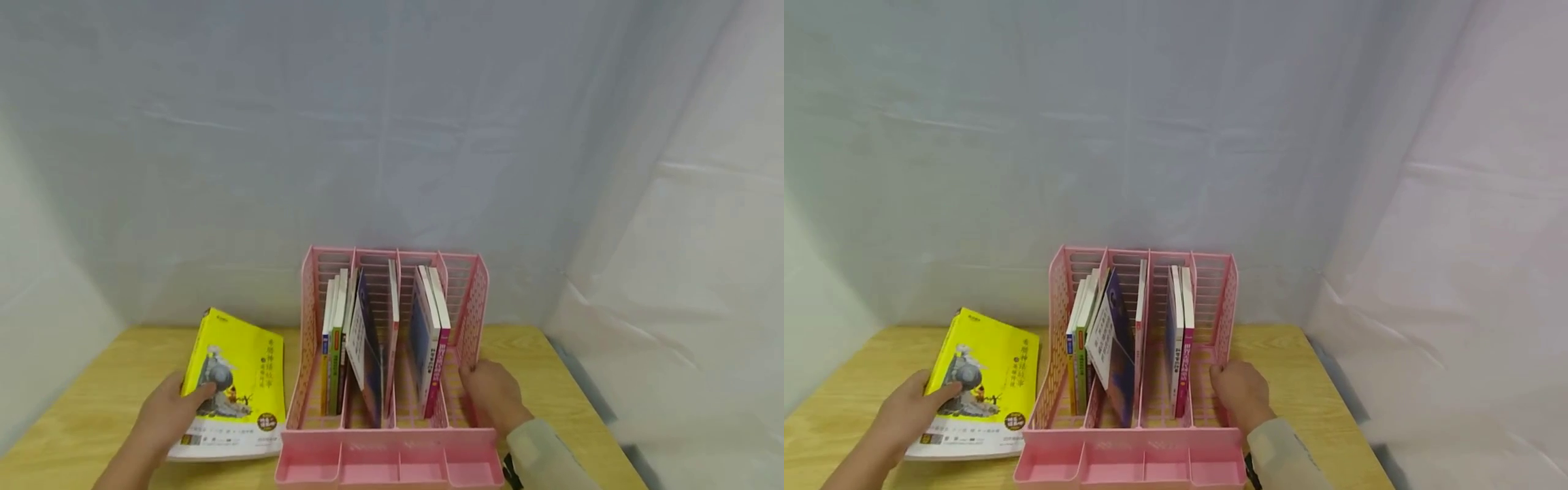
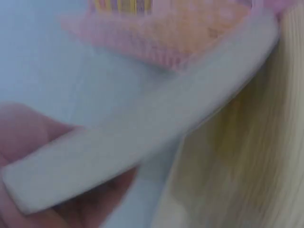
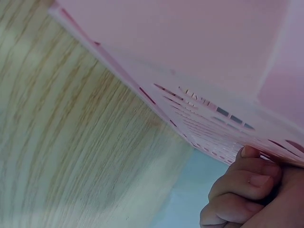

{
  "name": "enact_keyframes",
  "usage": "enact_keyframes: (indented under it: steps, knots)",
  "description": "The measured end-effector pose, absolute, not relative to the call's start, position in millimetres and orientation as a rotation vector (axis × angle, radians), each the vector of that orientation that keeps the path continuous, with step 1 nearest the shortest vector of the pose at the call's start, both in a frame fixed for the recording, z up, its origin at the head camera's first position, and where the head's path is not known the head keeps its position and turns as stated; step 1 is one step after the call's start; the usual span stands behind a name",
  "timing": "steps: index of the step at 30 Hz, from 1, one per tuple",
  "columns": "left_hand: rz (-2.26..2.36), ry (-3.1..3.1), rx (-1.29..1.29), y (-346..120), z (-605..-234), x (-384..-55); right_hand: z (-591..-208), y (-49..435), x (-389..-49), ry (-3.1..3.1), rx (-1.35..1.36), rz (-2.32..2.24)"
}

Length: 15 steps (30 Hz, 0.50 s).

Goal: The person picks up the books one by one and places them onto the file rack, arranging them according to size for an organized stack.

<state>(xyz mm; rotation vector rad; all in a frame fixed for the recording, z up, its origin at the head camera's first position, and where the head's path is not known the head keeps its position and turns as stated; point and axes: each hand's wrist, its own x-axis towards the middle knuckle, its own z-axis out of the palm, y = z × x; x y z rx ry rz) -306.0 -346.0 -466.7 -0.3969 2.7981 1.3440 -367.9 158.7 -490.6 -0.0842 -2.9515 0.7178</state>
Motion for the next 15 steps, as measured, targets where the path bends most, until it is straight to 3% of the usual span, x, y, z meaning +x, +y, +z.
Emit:
enact_keyframes:
  steps: [4, 8, 13, 15]
  knots:
    - [1.51, 3.062, -0.393, -313, -458, -296, -490, 157, -367, -2.95, -0.073, 0.731]
    - [1.494, 3.252, -0.205, -284, -458, -291, -489, 157, -366, -2.949, -0.076, 0.769]
    - [1.298, 3.023, 0.201, -270, -458, -289, -490, 161, -365, -2.942, -0.041, 0.708]
    - [1.354, 2.82, 0.236, -266, -460, -287, -489, 162, -366, -2.936, -0.026, 0.655]
